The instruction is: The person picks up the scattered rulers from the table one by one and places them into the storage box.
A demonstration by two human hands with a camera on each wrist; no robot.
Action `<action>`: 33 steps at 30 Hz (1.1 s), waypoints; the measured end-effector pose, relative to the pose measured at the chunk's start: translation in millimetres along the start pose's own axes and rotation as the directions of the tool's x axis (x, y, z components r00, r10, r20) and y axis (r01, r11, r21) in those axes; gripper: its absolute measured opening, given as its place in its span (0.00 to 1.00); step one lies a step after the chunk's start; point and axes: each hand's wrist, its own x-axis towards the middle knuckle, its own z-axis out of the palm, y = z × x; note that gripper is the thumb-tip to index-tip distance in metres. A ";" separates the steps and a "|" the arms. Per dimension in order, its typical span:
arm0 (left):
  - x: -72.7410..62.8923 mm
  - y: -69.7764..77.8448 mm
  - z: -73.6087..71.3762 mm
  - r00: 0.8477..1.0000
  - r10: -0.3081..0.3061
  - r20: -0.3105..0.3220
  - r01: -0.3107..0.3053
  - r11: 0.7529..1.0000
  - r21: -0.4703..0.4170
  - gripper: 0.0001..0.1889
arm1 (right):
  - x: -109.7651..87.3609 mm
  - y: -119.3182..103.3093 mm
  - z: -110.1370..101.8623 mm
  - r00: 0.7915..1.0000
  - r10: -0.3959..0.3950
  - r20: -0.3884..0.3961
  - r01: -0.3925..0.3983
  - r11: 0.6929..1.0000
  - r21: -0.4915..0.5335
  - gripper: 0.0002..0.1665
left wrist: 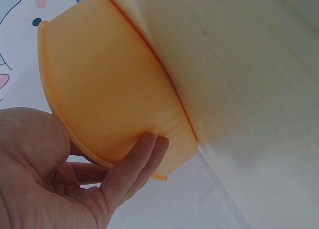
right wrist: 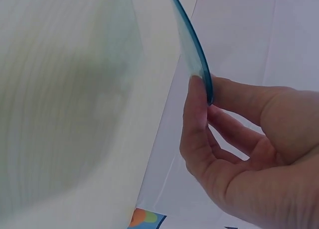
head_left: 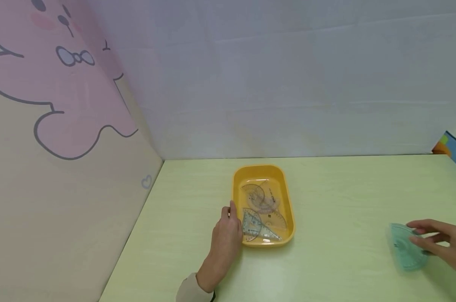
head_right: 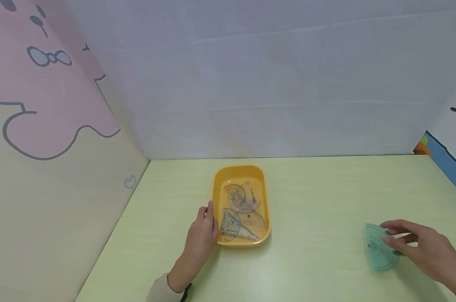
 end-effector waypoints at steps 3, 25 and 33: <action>0.0 0.0 0.6 1.000 0.001 0.002 -0.001 1.000 0.006 0.25 | 0.1 -2.2 0.4 0.999 -0.024 -0.027 0.024 1.000 0.002 0.28; -1.4 1.6 -1.7 1.000 -0.007 0.012 0.007 1.000 0.011 0.26 | 8.5 -30.7 1.0 0.992 -0.096 -0.078 0.095 0.995 -0.022 0.28; -0.8 0.7 -0.3 0.999 -0.020 0.026 0.019 1.000 0.013 0.26 | 9.2 -44.9 2.6 0.985 -0.120 -0.127 0.119 0.993 -0.017 0.25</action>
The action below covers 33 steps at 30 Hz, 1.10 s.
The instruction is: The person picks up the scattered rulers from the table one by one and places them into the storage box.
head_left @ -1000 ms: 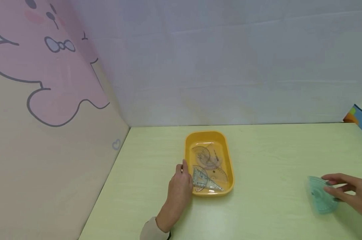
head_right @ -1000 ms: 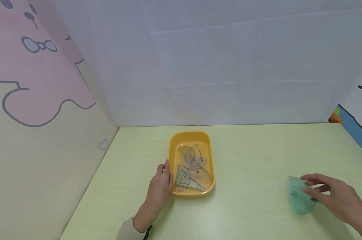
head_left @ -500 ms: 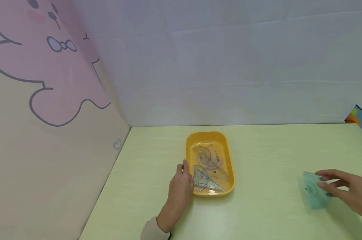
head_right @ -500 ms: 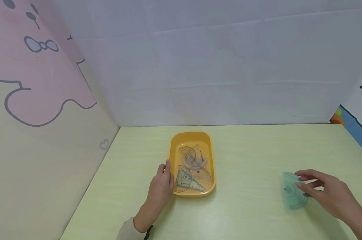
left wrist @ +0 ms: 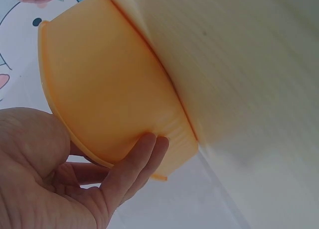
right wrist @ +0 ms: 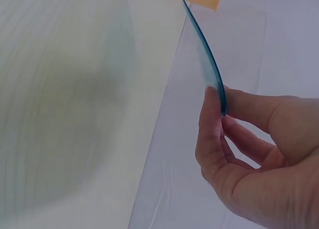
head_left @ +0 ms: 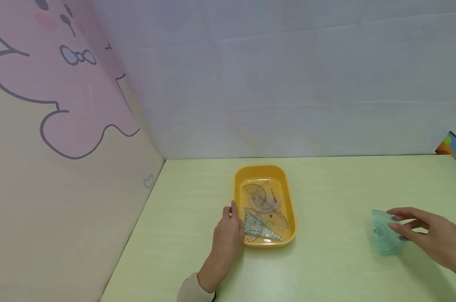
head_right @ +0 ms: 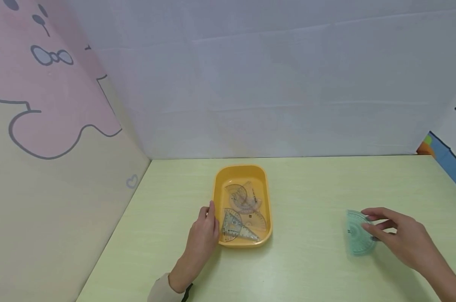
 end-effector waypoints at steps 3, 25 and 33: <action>0.2 0.0 -0.2 1.000 -0.007 0.007 0.007 1.000 0.000 0.26 | -0.8 -1.7 1.8 1.000 -0.017 -0.019 0.017 1.000 0.015 0.24; 0.5 -0.8 1.9 1.000 0.002 -0.013 -0.002 1.000 0.002 0.25 | 1.5 -6.9 8.7 0.991 -0.095 -0.095 0.102 0.992 0.070 0.21; 0.0 -0.2 0.6 1.000 0.000 -0.003 0.000 1.000 0.000 0.25 | 3.3 -15.2 7.0 0.990 -0.105 -0.097 0.114 0.989 0.091 0.21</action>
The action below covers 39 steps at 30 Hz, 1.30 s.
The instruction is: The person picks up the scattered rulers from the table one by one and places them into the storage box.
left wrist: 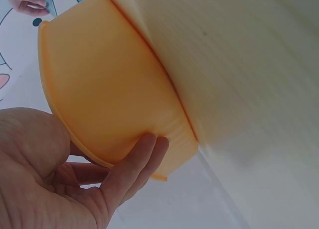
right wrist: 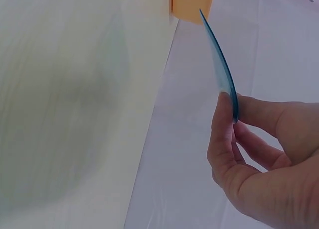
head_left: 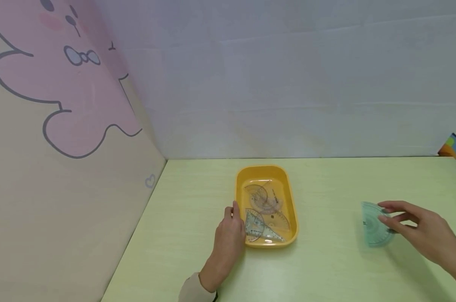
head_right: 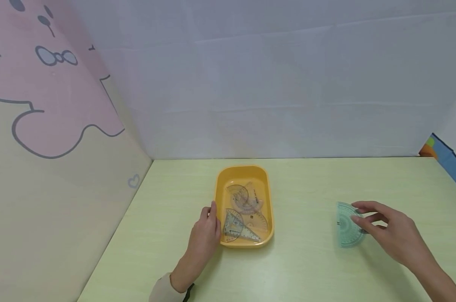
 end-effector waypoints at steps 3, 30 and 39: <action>-0.1 0.1 0.3 1.000 0.000 0.001 0.000 1.000 0.004 0.25 | 0.4 -2.6 0.4 1.000 -0.009 -0.005 0.009 1.000 0.015 0.21; -0.9 -0.3 1.6 1.000 0.014 -0.004 -0.014 1.000 0.007 0.26 | 13.3 -37.3 13.4 0.999 -0.046 0.015 0.044 0.995 0.092 0.20; -1.0 -0.4 1.1 1.000 0.013 -0.014 -0.013 1.000 0.012 0.25 | 17.2 -44.8 15.3 0.998 -0.070 -0.007 0.070 0.989 0.129 0.20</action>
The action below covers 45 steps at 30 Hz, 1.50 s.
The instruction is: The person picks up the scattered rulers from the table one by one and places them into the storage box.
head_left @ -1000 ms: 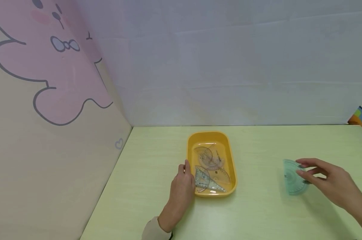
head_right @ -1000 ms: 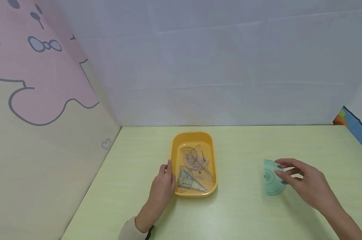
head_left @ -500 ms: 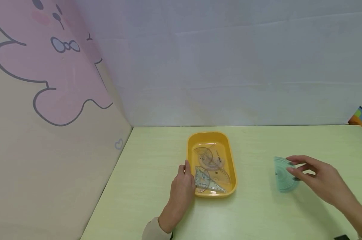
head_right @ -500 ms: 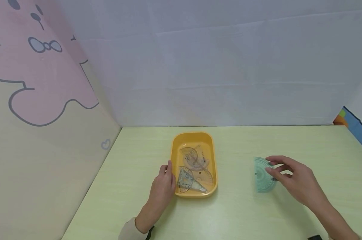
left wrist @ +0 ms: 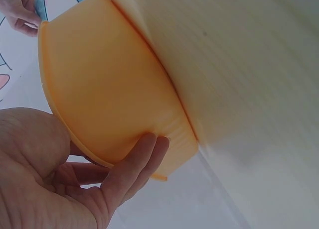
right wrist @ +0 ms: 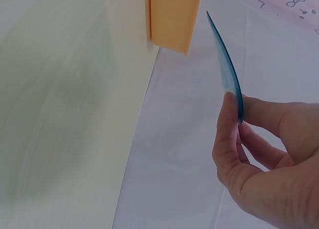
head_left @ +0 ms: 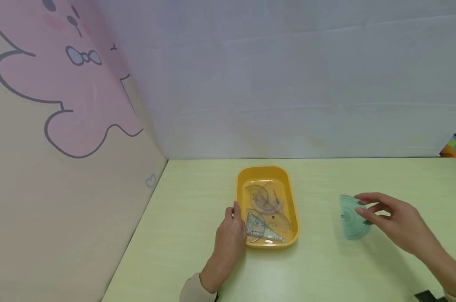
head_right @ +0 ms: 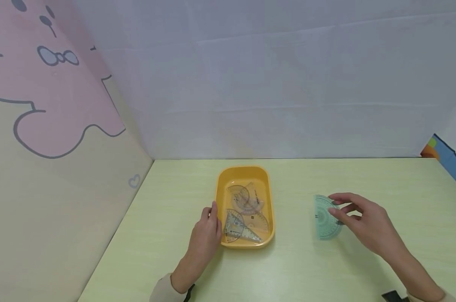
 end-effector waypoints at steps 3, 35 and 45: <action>-0.3 0.0 -0.1 1.000 -0.003 -0.001 0.003 1.000 -0.003 0.25 | 1.8 -1.9 1.2 1.000 -0.011 0.003 0.011 1.000 0.012 0.20; -0.1 1.9 -1.4 0.999 -0.022 0.023 0.022 1.000 0.004 0.26 | 28.6 -45.6 24.0 0.993 -0.116 0.012 0.114 0.989 0.089 0.20; 0.3 2.4 -2.7 0.999 -0.025 0.031 0.026 1.000 -0.005 0.26 | 39.6 -59.5 33.7 0.986 -0.163 0.025 0.158 0.979 0.130 0.18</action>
